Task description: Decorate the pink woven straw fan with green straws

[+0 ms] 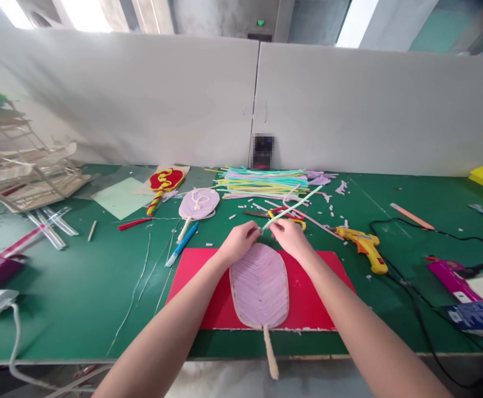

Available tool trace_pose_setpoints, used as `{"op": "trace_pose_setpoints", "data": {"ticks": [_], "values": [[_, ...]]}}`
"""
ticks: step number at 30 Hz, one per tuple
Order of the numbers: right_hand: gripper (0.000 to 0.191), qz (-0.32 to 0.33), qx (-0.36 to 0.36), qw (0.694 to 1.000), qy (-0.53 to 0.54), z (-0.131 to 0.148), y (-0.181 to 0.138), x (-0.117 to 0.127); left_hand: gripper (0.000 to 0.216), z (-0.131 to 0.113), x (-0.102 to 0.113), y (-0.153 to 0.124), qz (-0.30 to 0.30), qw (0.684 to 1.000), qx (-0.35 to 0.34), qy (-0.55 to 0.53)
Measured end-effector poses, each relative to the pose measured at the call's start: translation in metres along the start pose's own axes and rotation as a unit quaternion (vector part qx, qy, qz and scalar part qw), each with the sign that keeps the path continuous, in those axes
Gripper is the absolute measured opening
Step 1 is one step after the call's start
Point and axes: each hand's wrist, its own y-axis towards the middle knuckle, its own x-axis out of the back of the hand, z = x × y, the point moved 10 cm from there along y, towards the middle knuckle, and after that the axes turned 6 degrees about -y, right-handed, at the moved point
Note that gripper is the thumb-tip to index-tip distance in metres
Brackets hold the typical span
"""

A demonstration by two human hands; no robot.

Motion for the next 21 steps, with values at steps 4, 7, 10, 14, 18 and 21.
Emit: {"op": "trace_pose_setpoints", "data": {"ticks": [4,7,10,14,18,21], "values": [[0.027,0.11,0.039,0.949,0.292,0.008,0.005,-0.029,0.021,0.002,0.003,-0.001,0.004,1.0,0.017,-0.024],[0.032,0.109,0.028,0.914,0.389,0.004,0.003,-0.03,0.023,0.001,0.003,-0.003,0.007,0.999,0.02,-0.038],[0.033,0.087,0.012,0.919,0.384,0.003,0.001,-0.026,0.026,0.002,0.002,-0.005,0.013,0.998,0.032,-0.043],[0.038,0.058,0.006,0.924,0.377,0.009,0.0,-0.022,0.037,0.006,0.005,-0.005,-0.009,0.993,0.046,-0.112],[0.037,0.028,-0.024,0.918,0.396,0.004,0.0,-0.02,0.037,0.012,0.004,-0.005,-0.018,0.977,0.061,-0.205],[0.036,0.014,-0.038,0.901,0.433,0.0,0.0,-0.019,0.035,0.008,0.003,-0.005,-0.013,0.98,0.057,-0.192]]}}
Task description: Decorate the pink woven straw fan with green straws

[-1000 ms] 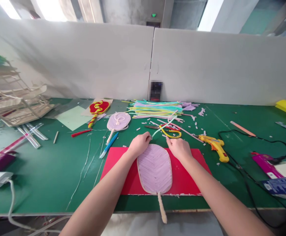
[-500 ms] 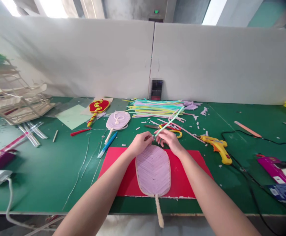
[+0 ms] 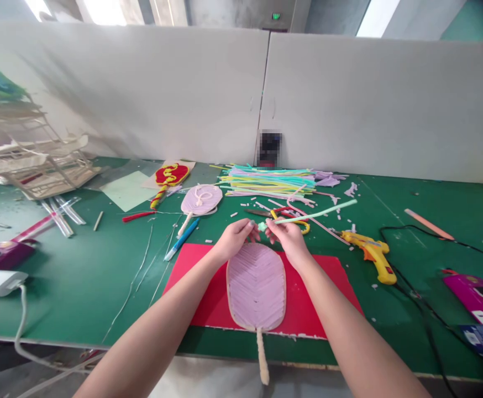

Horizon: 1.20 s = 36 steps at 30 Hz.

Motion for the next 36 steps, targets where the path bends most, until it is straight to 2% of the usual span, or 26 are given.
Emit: {"op": "trace_pose_setpoints", "data": {"ticks": [6,12,20,24,32,36], "values": [[0.037,0.017,-0.009,1.0,0.011,-0.001,-0.001,-0.006,0.029,-0.01,-0.006,-0.004,0.014,0.999,-0.017,0.038],[0.031,0.017,-0.012,0.998,0.067,-0.003,-0.003,-0.008,0.026,-0.013,0.0,-0.004,-0.017,0.999,-0.031,0.022],[0.032,0.032,-0.006,0.998,0.052,-0.004,-0.003,-0.004,0.033,-0.011,0.001,-0.004,-0.034,0.998,-0.04,0.042],[0.031,0.054,-0.008,0.997,0.048,-0.001,-0.003,-0.008,0.026,-0.014,0.004,-0.003,-0.042,0.995,-0.057,0.065],[0.032,0.044,-0.039,0.995,0.079,-0.002,-0.005,-0.01,0.014,-0.026,0.017,-0.008,-0.125,0.983,-0.083,0.108],[0.028,0.05,-0.031,0.997,0.059,0.002,-0.008,-0.012,0.013,-0.026,0.016,-0.009,-0.129,0.982,-0.092,0.102]]}}
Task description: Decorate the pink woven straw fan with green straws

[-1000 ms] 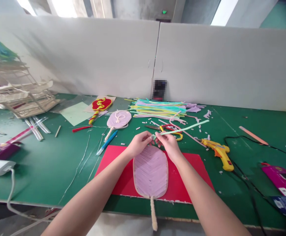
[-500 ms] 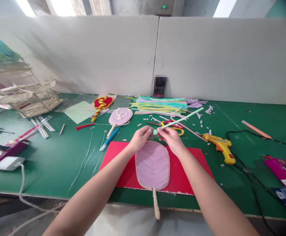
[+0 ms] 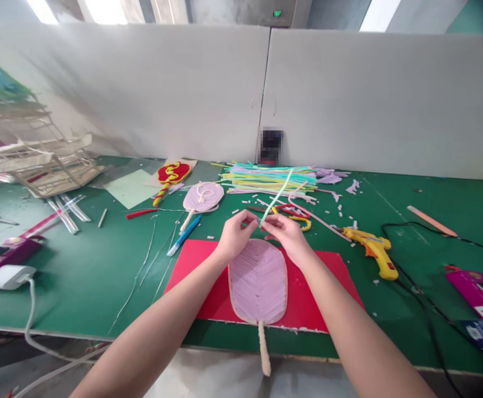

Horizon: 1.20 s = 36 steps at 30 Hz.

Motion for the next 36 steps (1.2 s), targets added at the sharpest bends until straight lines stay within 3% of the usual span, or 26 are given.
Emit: {"op": "trace_pose_setpoints", "data": {"ticks": [8,13,36], "values": [[0.024,-0.006,-0.008,1.0,0.018,-0.001,0.001,0.004,0.024,-0.008,-0.01,-0.002,0.071,0.996,-0.045,0.018],[0.024,0.005,-0.021,1.0,0.023,-0.002,-0.001,0.003,0.021,-0.013,-0.017,-0.006,0.118,0.987,-0.065,0.085],[0.026,0.02,0.047,0.993,-0.104,0.015,-0.003,-0.001,0.019,-0.022,-0.02,-0.007,0.118,0.975,-0.13,0.138]]}}
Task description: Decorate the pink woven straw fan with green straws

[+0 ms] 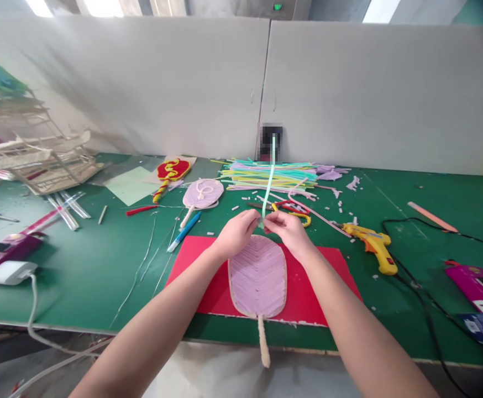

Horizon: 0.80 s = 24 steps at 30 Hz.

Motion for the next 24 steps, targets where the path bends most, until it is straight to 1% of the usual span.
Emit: {"op": "trace_pose_setpoints", "data": {"ticks": [5,9,11,13,17,20,24], "values": [[0.026,0.026,0.012,0.999,-0.041,-0.004,0.001,-0.001,0.019,-0.001,-0.003,0.001,0.05,0.999,-0.011,0.0],[0.024,0.038,0.019,0.997,-0.067,-0.005,0.002,-0.002,0.018,0.005,-0.007,-0.001,0.087,0.996,0.015,-0.017],[0.025,0.029,0.014,0.998,-0.056,-0.006,0.003,-0.001,0.018,0.011,-0.007,-0.001,0.077,0.995,0.04,-0.041],[0.029,0.008,0.004,1.0,-0.029,-0.007,0.004,0.001,0.021,0.015,-0.007,-0.001,0.055,0.994,0.059,-0.076],[0.033,-0.03,-0.014,0.999,0.02,-0.01,0.005,0.004,0.025,0.017,-0.007,-0.001,0.013,0.99,0.075,-0.122],[0.031,-0.037,-0.014,0.999,0.03,-0.009,0.003,0.002,0.017,0.017,-0.005,-0.001,-0.004,0.991,0.076,-0.114],[0.029,-0.039,-0.004,0.999,0.026,-0.005,0.001,0.0,0.01,0.011,0.001,0.0,-0.016,0.996,0.054,-0.074]]}}
